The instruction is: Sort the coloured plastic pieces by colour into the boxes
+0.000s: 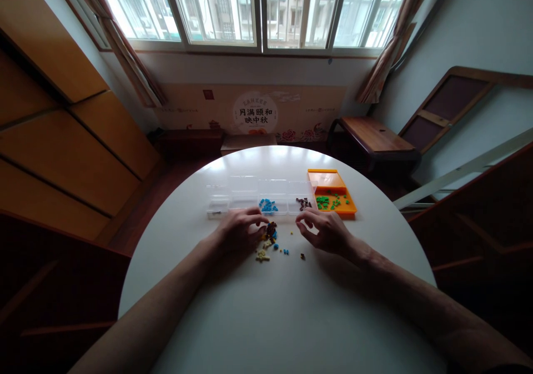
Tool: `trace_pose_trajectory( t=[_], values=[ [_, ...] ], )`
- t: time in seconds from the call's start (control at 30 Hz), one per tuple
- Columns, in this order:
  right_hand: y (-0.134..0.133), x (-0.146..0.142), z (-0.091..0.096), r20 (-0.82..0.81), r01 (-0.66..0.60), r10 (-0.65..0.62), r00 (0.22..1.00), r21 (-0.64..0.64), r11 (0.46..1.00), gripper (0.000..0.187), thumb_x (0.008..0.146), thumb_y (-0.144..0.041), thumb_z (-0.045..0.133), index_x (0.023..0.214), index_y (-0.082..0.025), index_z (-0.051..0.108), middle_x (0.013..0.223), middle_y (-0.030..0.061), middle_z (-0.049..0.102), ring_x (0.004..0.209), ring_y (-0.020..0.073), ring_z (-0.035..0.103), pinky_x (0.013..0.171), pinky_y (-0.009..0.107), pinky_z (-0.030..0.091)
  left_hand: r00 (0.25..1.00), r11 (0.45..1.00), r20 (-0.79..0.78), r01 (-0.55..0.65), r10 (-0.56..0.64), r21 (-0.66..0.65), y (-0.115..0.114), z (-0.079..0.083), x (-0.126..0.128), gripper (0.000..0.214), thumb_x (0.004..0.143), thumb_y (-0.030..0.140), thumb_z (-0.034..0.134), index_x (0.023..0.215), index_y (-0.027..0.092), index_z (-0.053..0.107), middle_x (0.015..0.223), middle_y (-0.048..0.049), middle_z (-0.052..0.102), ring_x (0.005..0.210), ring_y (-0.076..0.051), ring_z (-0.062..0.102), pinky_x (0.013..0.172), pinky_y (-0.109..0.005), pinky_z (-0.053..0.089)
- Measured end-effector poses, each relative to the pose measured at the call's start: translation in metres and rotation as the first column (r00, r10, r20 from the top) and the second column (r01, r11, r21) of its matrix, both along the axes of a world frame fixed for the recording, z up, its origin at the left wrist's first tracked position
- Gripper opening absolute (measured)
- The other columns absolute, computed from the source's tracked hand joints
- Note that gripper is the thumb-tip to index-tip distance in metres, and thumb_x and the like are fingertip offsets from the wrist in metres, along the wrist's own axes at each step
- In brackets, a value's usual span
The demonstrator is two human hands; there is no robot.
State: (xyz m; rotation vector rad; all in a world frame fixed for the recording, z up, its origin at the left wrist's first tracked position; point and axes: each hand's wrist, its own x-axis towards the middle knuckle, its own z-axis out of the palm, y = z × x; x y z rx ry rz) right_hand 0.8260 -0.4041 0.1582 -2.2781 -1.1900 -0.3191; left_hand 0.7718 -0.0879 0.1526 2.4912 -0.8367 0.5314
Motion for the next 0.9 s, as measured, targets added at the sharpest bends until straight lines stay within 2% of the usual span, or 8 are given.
trace_pose_trajectory(
  t=[0.27,0.4,0.57,0.73,0.9],
  values=[
    [-0.007,0.005,-0.015,-0.107,0.000,0.011,0.994,0.096,0.995,0.018,0.104,-0.029,0.059,0.093,-0.020,0.072,0.077,-0.0003,0.068,0.066,0.0121,0.060,0.063,0.024,0.039,1.000,1.000,-0.028,-0.011,0.011,-0.003,-0.005,-0.004,0.002,0.016,0.097,0.027,0.073,0.108,0.029,0.085,0.096,-0.0014,0.078,0.069,-0.010,0.068,0.066,-0.021,0.053],
    [-0.006,0.005,-0.015,-0.072,-0.009,0.018,0.997,0.120,0.993,0.020,0.105,-0.030,0.061,0.092,-0.020,0.072,0.075,-0.0004,0.067,0.064,0.0120,0.058,0.062,0.024,0.038,0.999,1.000,-0.043,0.025,-0.025,-0.015,-0.006,-0.006,0.004,0.017,0.099,0.028,0.073,0.112,0.029,0.084,0.098,-0.0020,0.079,0.068,-0.009,0.067,0.064,-0.021,0.051],
    [-0.006,0.003,-0.016,-0.068,-0.075,0.082,0.994,0.088,0.993,0.015,0.104,-0.027,0.063,0.095,-0.022,0.073,0.081,0.0009,0.073,0.066,0.0126,0.060,0.065,0.024,0.040,0.997,1.000,-0.074,0.026,-0.025,0.004,-0.008,-0.006,0.006,0.014,0.103,0.035,0.073,0.109,0.029,0.084,0.099,-0.0007,0.078,0.062,-0.007,0.063,0.061,-0.020,0.047],
    [-0.003,0.001,-0.014,-0.085,-0.112,0.119,0.989,0.086,0.990,0.011,0.102,-0.025,0.065,0.097,-0.022,0.074,0.085,0.0008,0.075,0.067,0.0121,0.062,0.064,0.024,0.041,0.995,1.000,-0.092,-0.024,0.024,0.001,-0.012,-0.006,0.002,0.013,0.103,0.034,0.071,0.104,0.025,0.081,0.099,-0.0011,0.077,0.062,-0.008,0.062,0.062,-0.022,0.047],
    [-0.001,-0.002,-0.010,-0.091,-0.106,0.116,0.989,0.105,0.989,0.010,0.101,-0.023,0.066,0.094,-0.022,0.074,0.078,-0.0014,0.071,0.062,0.0103,0.058,0.062,0.023,0.038,0.994,0.998,-0.089,-0.053,0.055,0.020,-0.013,-0.005,0.000,0.015,0.103,0.038,0.072,0.102,0.026,0.081,0.100,-0.0012,0.077,0.066,-0.010,0.064,0.063,-0.023,0.046]
  ],
)
